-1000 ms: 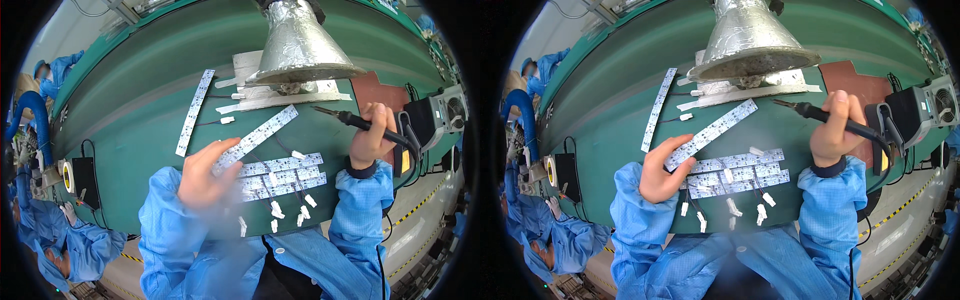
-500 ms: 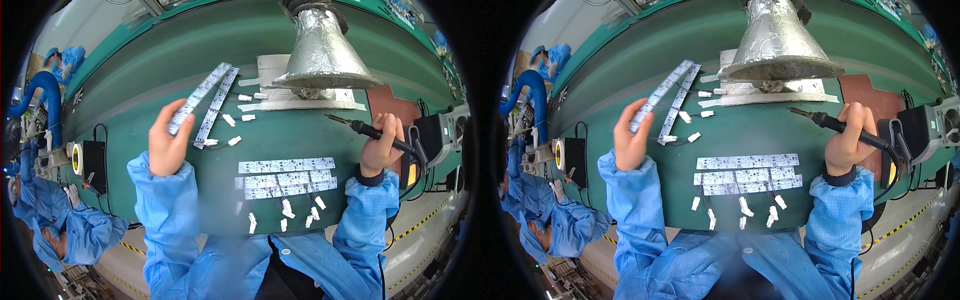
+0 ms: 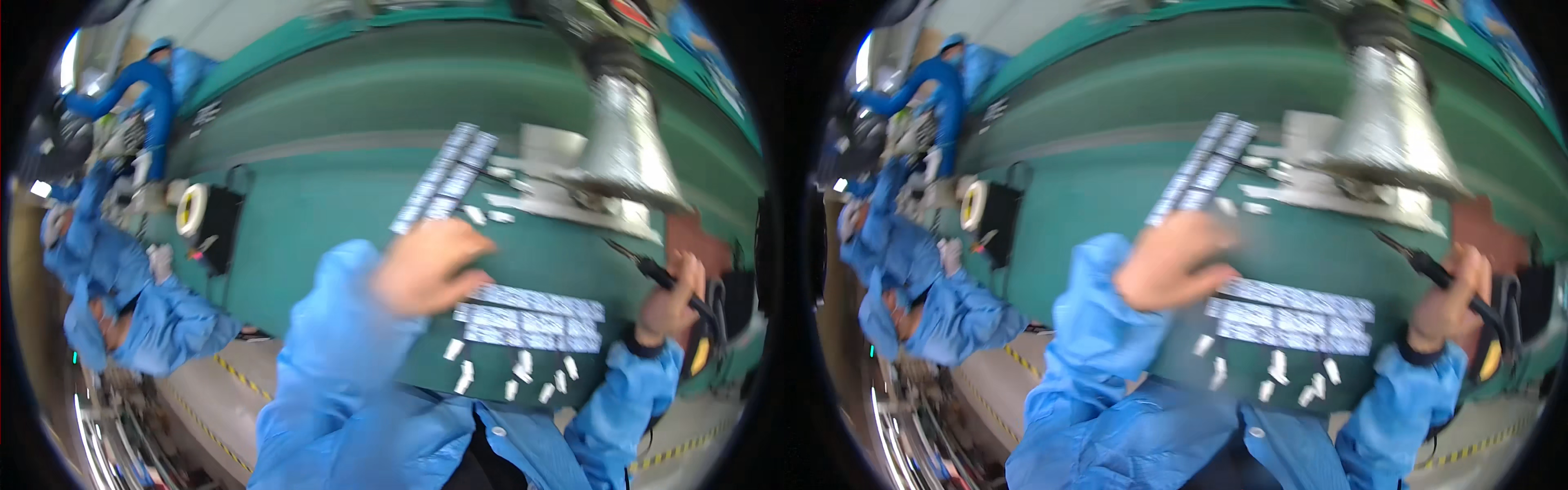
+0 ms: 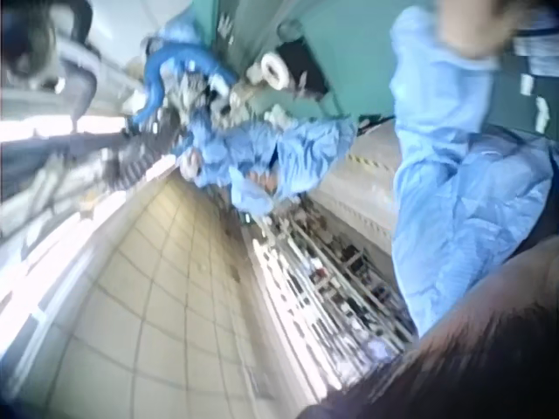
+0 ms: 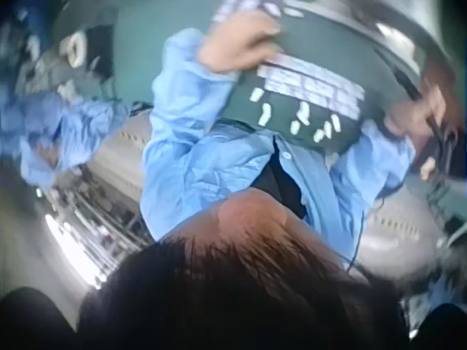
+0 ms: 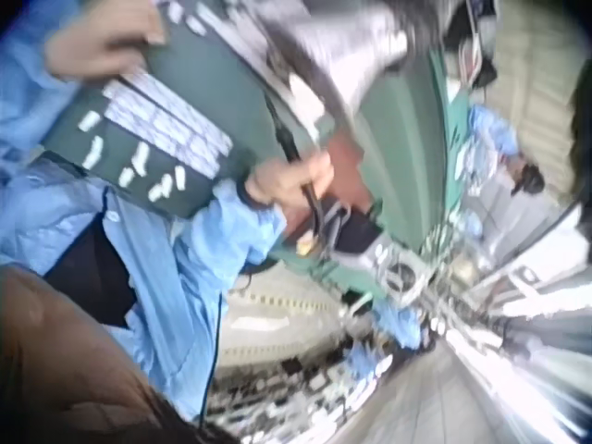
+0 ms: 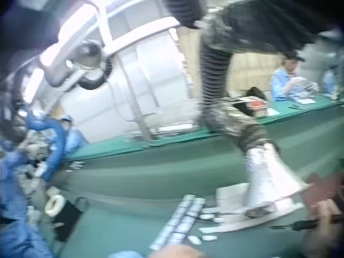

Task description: The person picks up LED strips and circuit boards from a conveyor line and solders wires onto them using a soldering iron.

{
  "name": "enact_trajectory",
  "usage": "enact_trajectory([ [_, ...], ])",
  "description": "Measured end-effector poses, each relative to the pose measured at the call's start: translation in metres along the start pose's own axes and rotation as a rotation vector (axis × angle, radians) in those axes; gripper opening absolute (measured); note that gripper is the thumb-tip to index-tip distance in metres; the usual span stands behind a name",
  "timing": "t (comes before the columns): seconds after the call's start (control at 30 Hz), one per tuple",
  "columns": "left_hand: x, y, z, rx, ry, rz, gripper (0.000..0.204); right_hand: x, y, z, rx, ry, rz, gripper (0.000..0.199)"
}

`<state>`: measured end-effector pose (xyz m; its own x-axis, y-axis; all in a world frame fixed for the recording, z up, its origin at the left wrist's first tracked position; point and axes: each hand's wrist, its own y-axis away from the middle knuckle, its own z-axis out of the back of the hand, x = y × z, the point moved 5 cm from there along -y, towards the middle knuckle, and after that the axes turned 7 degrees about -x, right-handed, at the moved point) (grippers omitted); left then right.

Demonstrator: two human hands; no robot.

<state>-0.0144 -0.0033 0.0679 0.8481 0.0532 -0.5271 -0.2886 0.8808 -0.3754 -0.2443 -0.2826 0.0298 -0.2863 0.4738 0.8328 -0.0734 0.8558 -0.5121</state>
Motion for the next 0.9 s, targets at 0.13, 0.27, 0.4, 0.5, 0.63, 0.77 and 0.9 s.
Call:
enact_trajectory([
  [0.13,-0.026,0.005,-0.028,0.143,0.147,-0.119,0.037,0.019,0.005,0.014,0.046,0.740,0.681,0.024],
  [0.27,-0.019,0.014,-0.031,0.174,0.152,-0.042,0.033,-0.034,-0.005,0.046,0.120,-0.078,0.059,0.026],
  [0.4,-0.016,0.016,-0.019,0.135,0.201,-0.067,0.028,-0.035,-0.002,0.039,0.173,-0.064,0.143,0.025],
  [0.5,-0.018,0.013,-0.015,0.122,0.276,0.048,0.023,-0.025,0.002,0.031,0.168,0.067,0.325,0.025],
  [0.63,-0.007,0.014,-0.024,0.048,0.416,0.310,0.025,0.001,0.006,0.024,0.031,0.390,0.543,0.024],
  [0.77,-0.013,0.013,-0.038,-0.051,0.299,0.195,0.032,0.033,0.010,0.012,-0.019,0.758,0.893,0.037],
  [0.9,-0.022,0.008,-0.041,-0.043,0.280,0.050,0.034,0.083,0.032,-0.024,0.001,0.856,1.062,0.040],
])
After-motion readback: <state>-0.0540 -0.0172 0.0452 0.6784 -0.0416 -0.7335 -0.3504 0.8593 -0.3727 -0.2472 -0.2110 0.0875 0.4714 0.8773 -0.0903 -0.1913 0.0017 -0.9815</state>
